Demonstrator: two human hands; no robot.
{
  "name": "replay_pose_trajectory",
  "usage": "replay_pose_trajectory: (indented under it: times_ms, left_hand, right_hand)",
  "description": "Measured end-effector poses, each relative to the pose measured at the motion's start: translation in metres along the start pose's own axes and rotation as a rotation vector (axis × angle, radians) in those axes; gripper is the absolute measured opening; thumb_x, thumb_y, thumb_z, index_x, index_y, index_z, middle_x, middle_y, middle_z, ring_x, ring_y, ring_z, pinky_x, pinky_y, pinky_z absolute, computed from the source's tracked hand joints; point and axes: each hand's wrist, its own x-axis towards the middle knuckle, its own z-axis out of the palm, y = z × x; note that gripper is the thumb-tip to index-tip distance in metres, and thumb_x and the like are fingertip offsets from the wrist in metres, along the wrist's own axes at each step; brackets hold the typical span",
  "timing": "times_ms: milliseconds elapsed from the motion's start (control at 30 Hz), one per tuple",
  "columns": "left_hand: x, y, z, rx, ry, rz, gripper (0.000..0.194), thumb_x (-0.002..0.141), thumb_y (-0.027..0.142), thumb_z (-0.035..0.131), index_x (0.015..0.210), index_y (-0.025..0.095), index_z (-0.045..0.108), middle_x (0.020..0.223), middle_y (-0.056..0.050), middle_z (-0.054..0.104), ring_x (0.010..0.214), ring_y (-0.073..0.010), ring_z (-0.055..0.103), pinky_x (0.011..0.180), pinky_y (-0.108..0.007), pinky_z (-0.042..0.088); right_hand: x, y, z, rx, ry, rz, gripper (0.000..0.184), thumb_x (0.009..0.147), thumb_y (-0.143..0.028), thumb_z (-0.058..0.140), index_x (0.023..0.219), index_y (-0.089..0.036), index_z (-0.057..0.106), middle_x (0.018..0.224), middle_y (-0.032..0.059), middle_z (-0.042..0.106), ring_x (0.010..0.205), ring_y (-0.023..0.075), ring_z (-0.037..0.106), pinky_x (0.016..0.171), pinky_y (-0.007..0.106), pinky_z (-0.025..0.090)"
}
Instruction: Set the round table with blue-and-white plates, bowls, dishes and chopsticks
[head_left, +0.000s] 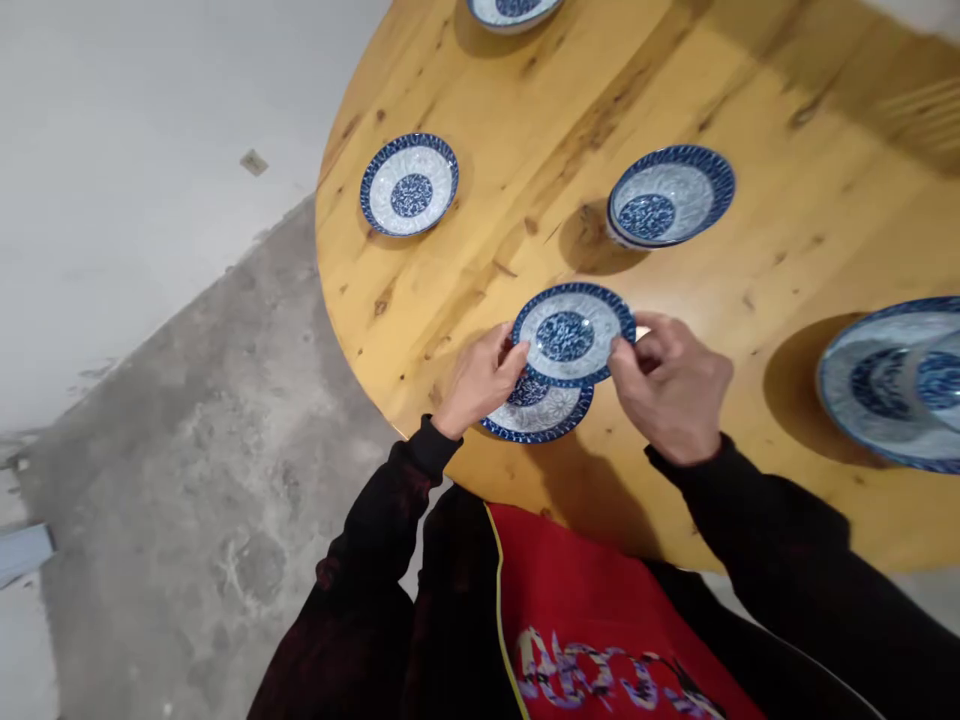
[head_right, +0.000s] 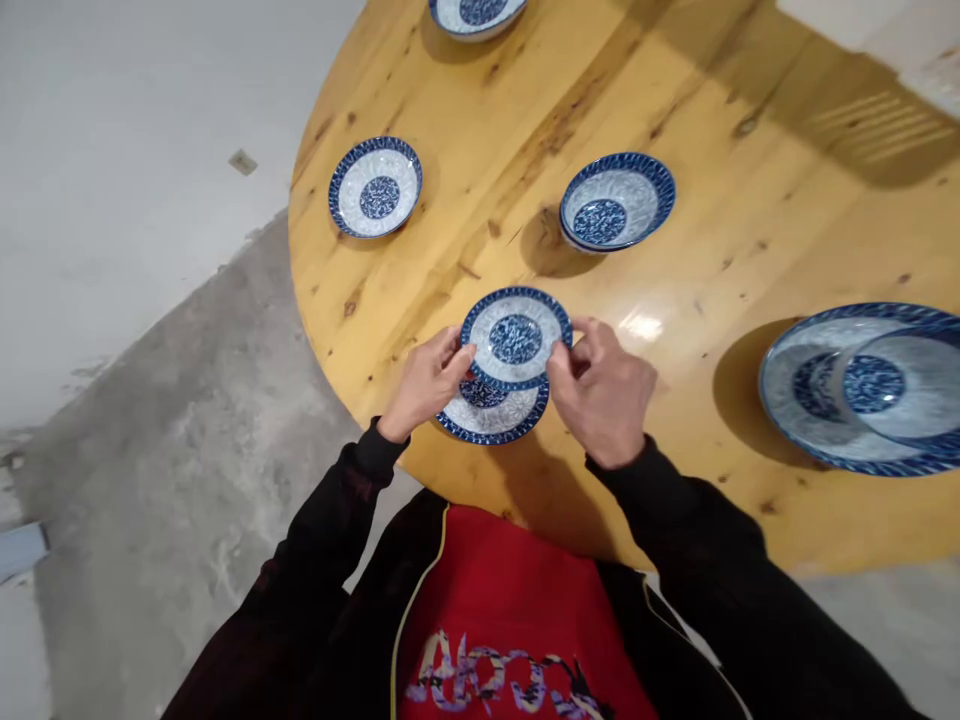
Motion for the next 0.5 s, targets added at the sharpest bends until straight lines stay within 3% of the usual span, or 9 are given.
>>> replay_pose_trajectory:
  times_ms: [200,500]
  left_hand:
    - [-0.024,-0.016,-0.003,0.292,-0.055,-0.003,0.023,0.103,0.023,0.046,0.082,0.021,0.056,0.078,-0.003,0.068,0.083,-0.0207,0.067,0.077,-0.031,0.048]
    - [-0.014,-0.03,-0.006,0.389,-0.173,0.003,0.025,0.102,0.021,0.045,0.085,0.019,0.062,0.087,-0.008,0.074,0.088,-0.022,0.068,0.079,-0.032,0.047]
  right_hand:
    - [-0.05,0.009,0.023,-0.013,-0.115,0.088,0.038,0.086,-0.042,0.054,0.109,-0.016,0.07,0.055,-0.0026,0.054,0.055,0.0202,0.058,0.064,0.032,0.045]
    - [-0.067,0.026,0.042,-0.023,-0.174,0.17,0.042,0.087,-0.049,0.054,0.111,-0.016,0.065,0.057,-0.0012,0.057,0.056,0.0223,0.058,0.066,0.035,0.049]
